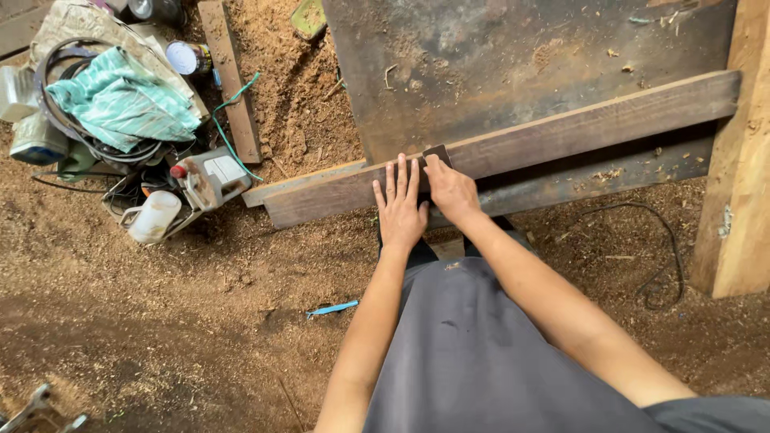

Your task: The person sands the edges and surfaces of several wooden boards by hand using a small piece of sandpaper, handling the boards one at a time and turning them over to reach different sides.

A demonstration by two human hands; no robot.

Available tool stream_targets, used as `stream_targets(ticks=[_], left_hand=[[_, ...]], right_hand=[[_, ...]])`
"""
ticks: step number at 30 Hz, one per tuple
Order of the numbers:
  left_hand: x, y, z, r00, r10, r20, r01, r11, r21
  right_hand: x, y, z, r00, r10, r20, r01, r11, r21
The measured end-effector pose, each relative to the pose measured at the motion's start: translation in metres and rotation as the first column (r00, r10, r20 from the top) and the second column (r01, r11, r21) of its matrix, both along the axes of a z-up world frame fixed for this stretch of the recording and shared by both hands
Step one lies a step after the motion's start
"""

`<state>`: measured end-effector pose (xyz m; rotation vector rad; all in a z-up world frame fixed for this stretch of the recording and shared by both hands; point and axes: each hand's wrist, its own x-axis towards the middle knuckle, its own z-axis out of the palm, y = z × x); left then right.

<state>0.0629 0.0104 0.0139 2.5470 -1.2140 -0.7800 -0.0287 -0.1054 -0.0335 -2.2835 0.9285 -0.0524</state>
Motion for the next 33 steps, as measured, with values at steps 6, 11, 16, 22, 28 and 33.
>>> stream_targets(ticks=[6,11,16,22,28,33], left_hand=[[0.002,0.02,0.003,0.999,0.035,0.005,-0.034,0.997,-0.063],[0.007,0.044,0.001,0.996,0.087,0.02,-0.086,0.995,-0.059],[0.027,0.064,0.0,0.998,0.034,0.055,-0.029,0.997,-0.077],[0.038,0.076,0.006,1.0,-0.021,0.019,0.023,0.996,-0.09],[0.039,0.081,0.004,0.998,-0.061,0.031,0.063,0.996,-0.059],[0.041,0.084,0.003,0.999,-0.044,-0.015,0.042,0.993,-0.107]], right_hand=[[-0.031,-0.058,0.02,0.93,-0.365,-0.047,0.362,0.931,-0.05],[0.029,0.014,0.014,0.967,-0.243,0.076,0.236,0.968,0.087],[0.044,0.03,0.011,0.995,-0.053,-0.084,0.065,0.987,0.146],[0.012,-0.011,0.014,0.919,-0.395,-0.011,0.393,0.915,-0.093],[0.058,0.054,0.003,0.997,-0.055,0.044,0.055,0.998,-0.004],[0.01,-0.014,0.01,0.918,-0.395,-0.035,0.391,0.916,-0.087]])
